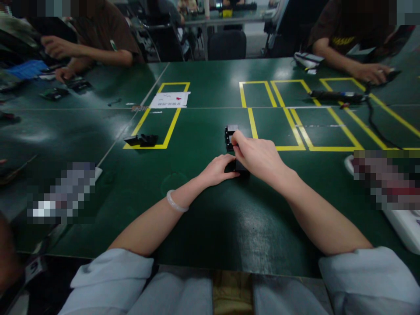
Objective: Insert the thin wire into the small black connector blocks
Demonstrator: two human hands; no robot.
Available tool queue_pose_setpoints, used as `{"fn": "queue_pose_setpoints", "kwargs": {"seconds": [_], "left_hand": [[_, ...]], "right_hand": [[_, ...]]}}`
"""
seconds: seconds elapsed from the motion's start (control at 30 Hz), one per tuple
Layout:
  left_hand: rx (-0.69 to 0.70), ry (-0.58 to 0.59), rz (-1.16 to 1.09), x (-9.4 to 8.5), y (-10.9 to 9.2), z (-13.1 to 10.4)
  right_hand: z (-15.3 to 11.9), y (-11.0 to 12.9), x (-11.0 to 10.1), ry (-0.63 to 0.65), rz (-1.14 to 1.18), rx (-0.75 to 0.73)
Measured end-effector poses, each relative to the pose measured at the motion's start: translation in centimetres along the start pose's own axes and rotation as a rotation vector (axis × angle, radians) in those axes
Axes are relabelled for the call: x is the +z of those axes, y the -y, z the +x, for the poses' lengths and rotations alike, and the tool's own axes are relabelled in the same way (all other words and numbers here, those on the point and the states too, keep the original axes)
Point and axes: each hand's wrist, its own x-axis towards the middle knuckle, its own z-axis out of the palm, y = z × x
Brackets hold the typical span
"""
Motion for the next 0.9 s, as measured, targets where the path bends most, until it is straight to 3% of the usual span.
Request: {"fn": "queue_pose_setpoints", "kwargs": {"seconds": [0.2,0.53,0.67,0.9], "left_hand": [[0.007,-0.012,-0.023,0.0,-0.1,0.0],[0.021,0.001,-0.005,-0.1,-0.1,0.1],[0.024,-0.009,-0.015,-0.1,-0.1,0.1],[0.016,0.007,-0.011,-0.1,-0.2,0.2]], "right_hand": [[-0.2,-0.1,0.1,-0.052,0.004,-0.024],[-0.2,0.1,-0.5,0.011,-0.009,-0.015],[-0.2,0.2,0.0,-0.054,0.008,-0.015],[0.2,0.1,0.7,-0.032,-0.061,0.009]]}}
